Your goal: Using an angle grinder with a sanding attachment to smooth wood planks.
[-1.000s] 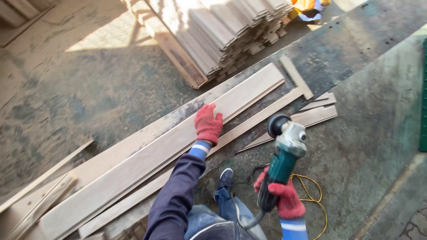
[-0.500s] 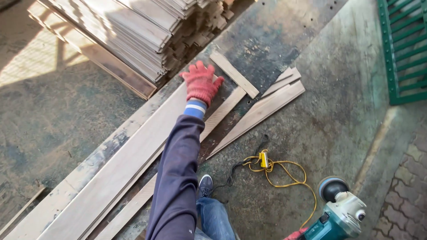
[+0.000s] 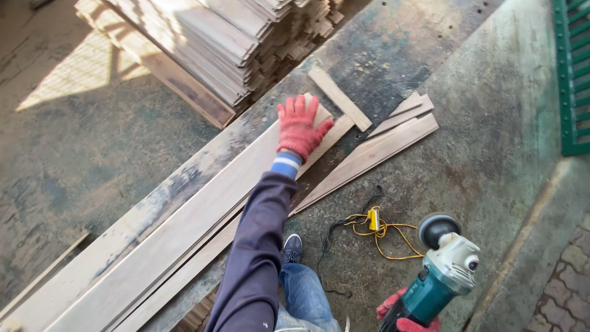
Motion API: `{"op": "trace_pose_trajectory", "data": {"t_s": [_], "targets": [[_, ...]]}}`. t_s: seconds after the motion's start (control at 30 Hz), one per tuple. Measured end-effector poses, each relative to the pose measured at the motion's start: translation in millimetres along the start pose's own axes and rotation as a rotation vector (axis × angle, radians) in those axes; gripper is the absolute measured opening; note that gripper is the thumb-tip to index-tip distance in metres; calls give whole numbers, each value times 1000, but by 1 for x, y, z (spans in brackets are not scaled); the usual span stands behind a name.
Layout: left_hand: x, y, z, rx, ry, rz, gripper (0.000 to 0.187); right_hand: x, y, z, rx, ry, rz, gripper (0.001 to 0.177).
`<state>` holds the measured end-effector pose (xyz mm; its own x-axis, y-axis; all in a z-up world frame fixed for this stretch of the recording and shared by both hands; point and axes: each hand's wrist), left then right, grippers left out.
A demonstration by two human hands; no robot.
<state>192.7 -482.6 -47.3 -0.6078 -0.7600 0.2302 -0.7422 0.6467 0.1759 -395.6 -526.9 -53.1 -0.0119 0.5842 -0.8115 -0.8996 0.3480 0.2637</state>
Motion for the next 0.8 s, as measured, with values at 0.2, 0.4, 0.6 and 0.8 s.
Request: {"op": "trace_pose_trajectory", "data": {"t_s": [0.2, 0.4, 0.6, 0.8], "targets": [[1, 227, -22, 342, 862, 111, 71, -53, -93, 118, -100, 67, 228, 69], [-20, 397, -64, -382, 1992, 53, 74, -13, -130, 213, -362, 187, 439, 64], [-90, 481, -94, 25, 1996, -250, 75, 72, -132, 329, -691, 317, 618, 53], [-141, 526, -79, 421, 2179, -456, 50, 118, -135, 409, -758, 457, 801, 45]]}}
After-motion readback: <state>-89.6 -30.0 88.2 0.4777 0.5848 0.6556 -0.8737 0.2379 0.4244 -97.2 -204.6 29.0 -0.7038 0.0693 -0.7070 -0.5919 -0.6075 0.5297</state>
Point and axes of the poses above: each hand's wrist, its own y-axis away from the middle knuckle, its own z-axis out of the palm, x = y × z, and after that the axes turned 10 degrees about -x, right-handed
